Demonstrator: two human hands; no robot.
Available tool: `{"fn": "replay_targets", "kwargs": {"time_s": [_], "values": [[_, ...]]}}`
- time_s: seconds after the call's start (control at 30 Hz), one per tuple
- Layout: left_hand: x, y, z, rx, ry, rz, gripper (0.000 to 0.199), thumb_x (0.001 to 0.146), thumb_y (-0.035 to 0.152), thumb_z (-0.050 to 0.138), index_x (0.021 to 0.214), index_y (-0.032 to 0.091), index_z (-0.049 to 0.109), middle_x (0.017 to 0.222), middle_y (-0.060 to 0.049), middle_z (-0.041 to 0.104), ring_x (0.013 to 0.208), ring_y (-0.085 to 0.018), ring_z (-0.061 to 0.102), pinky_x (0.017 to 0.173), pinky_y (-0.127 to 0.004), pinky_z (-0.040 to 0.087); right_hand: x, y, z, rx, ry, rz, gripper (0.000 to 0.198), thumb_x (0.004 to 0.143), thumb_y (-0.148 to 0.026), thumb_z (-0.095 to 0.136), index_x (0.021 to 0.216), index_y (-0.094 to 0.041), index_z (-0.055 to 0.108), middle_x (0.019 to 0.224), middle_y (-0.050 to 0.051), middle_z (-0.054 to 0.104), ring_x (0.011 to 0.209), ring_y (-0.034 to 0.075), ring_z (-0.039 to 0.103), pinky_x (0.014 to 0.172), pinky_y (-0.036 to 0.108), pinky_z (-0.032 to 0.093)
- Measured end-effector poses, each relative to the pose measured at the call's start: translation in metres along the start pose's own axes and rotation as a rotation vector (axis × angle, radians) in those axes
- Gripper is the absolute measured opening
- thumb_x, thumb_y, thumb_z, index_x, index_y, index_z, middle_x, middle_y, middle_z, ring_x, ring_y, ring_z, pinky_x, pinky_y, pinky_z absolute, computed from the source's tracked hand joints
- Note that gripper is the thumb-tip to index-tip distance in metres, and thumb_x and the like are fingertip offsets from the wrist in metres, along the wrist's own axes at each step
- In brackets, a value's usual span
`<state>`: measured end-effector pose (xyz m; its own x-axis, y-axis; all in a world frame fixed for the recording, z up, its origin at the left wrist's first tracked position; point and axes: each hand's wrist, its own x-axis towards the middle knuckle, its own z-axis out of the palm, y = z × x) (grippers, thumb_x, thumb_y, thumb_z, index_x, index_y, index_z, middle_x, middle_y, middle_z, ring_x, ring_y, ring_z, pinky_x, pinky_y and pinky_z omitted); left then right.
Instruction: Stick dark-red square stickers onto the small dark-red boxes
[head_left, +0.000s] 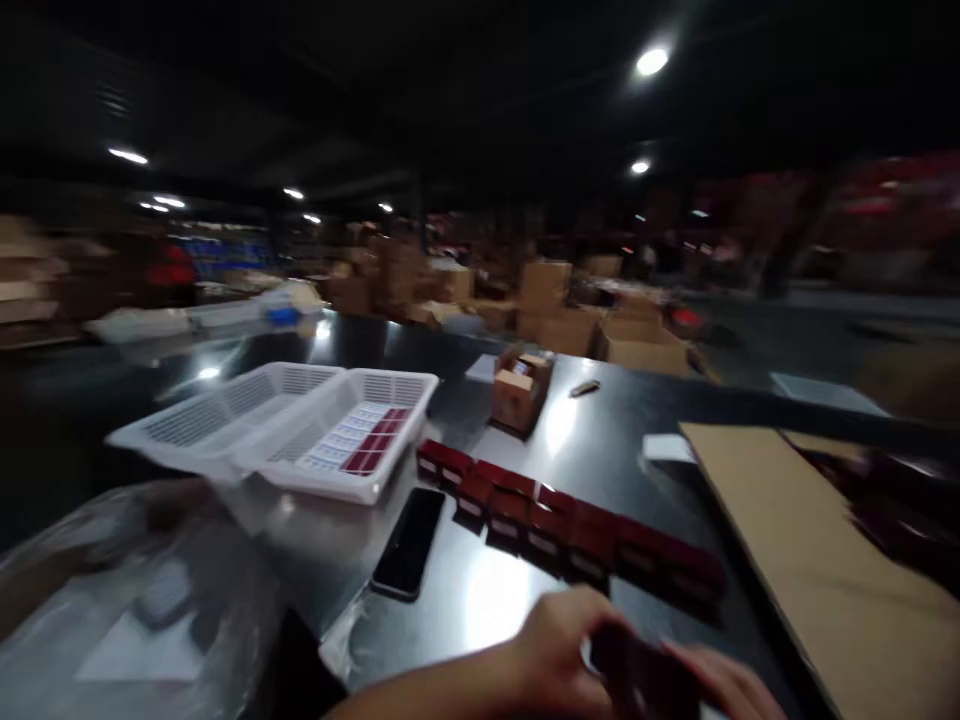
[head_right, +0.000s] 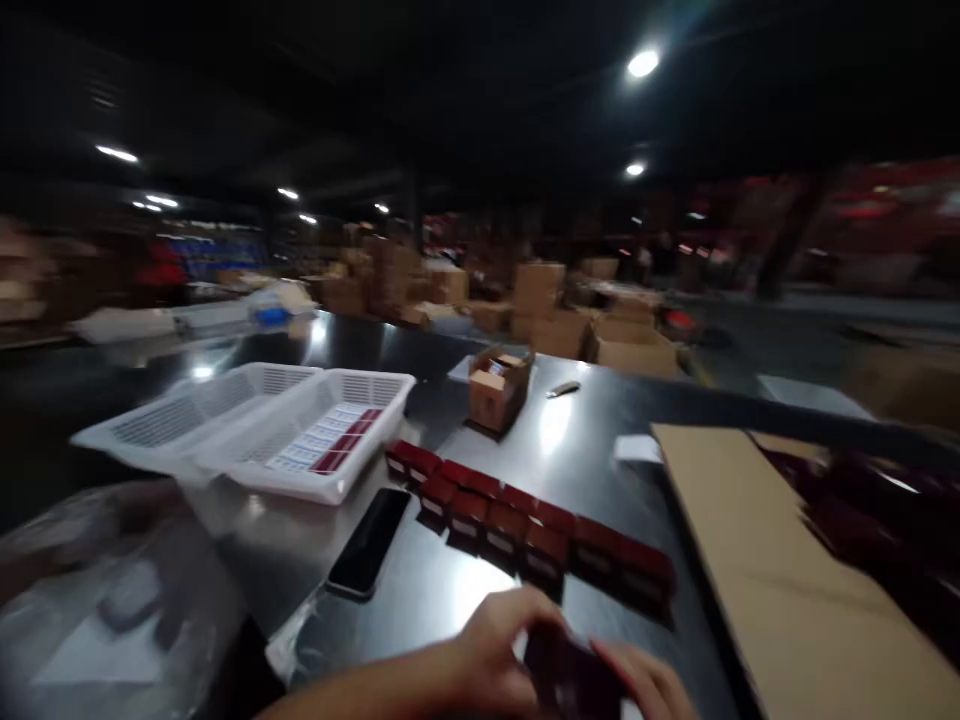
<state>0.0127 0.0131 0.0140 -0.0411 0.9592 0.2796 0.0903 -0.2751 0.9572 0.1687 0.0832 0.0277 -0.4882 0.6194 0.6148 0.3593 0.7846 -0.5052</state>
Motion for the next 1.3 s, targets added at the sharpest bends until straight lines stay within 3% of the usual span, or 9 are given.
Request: {"fn": "replay_targets", "kwargs": {"time_s": [0.07, 0.1, 0.2, 0.5, 0.7, 0.83, 0.97, 1.13, 1.3], "values": [[-0.001, -0.009, 0.001, 0.127, 0.095, 0.002, 0.039, 0.059, 0.03, 0.084, 0.095, 0.021, 0.07, 0.091, -0.003, 0.07, 0.084, -0.022, 0.066, 0.075, -0.035, 0.054, -0.03, -0.006, -0.017, 0.032, 0.017, 0.16, 0.036, 0.09, -0.042, 0.066, 0.123, -0.03, 0.06, 0.118, 0.006, 0.065, 0.097, 0.021, 0.067, 0.08, 0.034, 0.062], [0.0, -0.014, 0.0, 0.132, 0.109, -0.023, 0.039, 0.06, 0.026, 0.082, 0.097, 0.02, 0.069, 0.096, -0.005, 0.07, 0.087, -0.022, 0.065, 0.077, -0.034, 0.053, -0.038, -0.009, -0.022, 0.164, 0.037, 0.241, 0.041, 0.084, -0.038, 0.073, 0.122, -0.028, 0.061, 0.114, 0.006, 0.065, 0.092, 0.021, 0.068, 0.078, 0.033, 0.063], [0.007, -0.022, -0.002, 0.101, 0.051, -0.088, 0.044, 0.064, 0.027, 0.082, 0.104, 0.02, 0.066, 0.103, -0.005, 0.07, 0.092, -0.02, 0.066, 0.081, -0.033, 0.053, -0.04, -0.013, -0.026, 0.402, 0.101, 0.383, 0.048, 0.075, -0.035, 0.082, 0.119, -0.024, 0.064, 0.112, 0.006, 0.063, 0.087, 0.018, 0.068, 0.078, 0.033, 0.063], [0.004, -0.013, -0.004, 0.094, 0.026, -0.108, 0.048, 0.063, 0.029, 0.086, 0.104, 0.018, 0.065, 0.102, -0.007, 0.072, 0.088, -0.021, 0.069, 0.08, -0.033, 0.056, -0.031, -0.019, -0.029, 0.416, 0.09, 0.356, 0.035, 0.074, -0.028, 0.083, 0.107, -0.024, 0.069, 0.1, 0.003, 0.065, 0.081, 0.017, 0.067, 0.075, 0.032, 0.062], [0.006, -0.017, -0.008, 0.118, 0.142, -0.088, 0.055, 0.058, 0.023, 0.083, 0.109, 0.019, 0.063, 0.106, -0.007, 0.07, 0.091, -0.021, 0.068, 0.078, -0.032, 0.056, -0.033, -0.011, -0.026, 0.571, -0.042, 0.554, 0.037, 0.076, -0.028, 0.076, 0.11, -0.022, 0.061, 0.107, 0.006, 0.068, 0.09, 0.021, 0.072, 0.082, 0.037, 0.063], [0.007, -0.018, -0.013, 0.191, 0.139, 0.025, 0.054, 0.059, 0.018, 0.081, 0.11, 0.019, 0.063, 0.103, -0.006, 0.07, 0.093, -0.02, 0.067, 0.084, -0.034, 0.054, -0.036, -0.008, -0.021, 0.645, -0.143, 0.654, 0.04, 0.079, -0.028, 0.07, 0.115, -0.021, 0.054, 0.114, 0.009, 0.068, 0.097, 0.023, 0.072, 0.09, 0.041, 0.061], [0.007, -0.019, -0.016, 0.287, 0.108, 0.133, 0.058, 0.062, 0.02, 0.08, 0.116, 0.021, 0.06, 0.102, -0.004, 0.068, 0.091, -0.019, 0.064, 0.083, -0.032, 0.053, -0.038, -0.006, -0.019, 0.646, -0.175, 0.637, 0.044, 0.08, -0.027, 0.068, 0.12, -0.023, 0.052, 0.122, 0.009, 0.066, 0.103, 0.023, 0.07, 0.092, 0.041, 0.06], [0.004, -0.01, -0.017, 0.478, 0.004, 0.249, 0.055, 0.066, 0.011, 0.068, 0.119, 0.023, 0.06, 0.104, -0.004, 0.066, 0.095, -0.021, 0.062, 0.082, -0.035, 0.051, -0.043, -0.009, -0.019, 0.459, -0.109, 0.485, 0.035, 0.08, -0.017, 0.067, 0.113, -0.022, 0.058, 0.109, 0.005, 0.067, 0.094, 0.021, 0.069, 0.084, 0.037, 0.059], [0.004, -0.004, -0.012, 0.539, -0.107, 0.189, 0.054, 0.065, 0.014, 0.069, 0.118, 0.024, 0.064, 0.11, -0.007, 0.068, 0.101, -0.027, 0.061, 0.087, -0.042, 0.051, -0.043, -0.011, -0.014, 0.246, -0.077, 0.292, 0.037, 0.077, -0.012, 0.071, 0.112, -0.024, 0.064, 0.1, 0.004, 0.066, 0.089, 0.02, 0.065, 0.08, 0.035, 0.057]]}}
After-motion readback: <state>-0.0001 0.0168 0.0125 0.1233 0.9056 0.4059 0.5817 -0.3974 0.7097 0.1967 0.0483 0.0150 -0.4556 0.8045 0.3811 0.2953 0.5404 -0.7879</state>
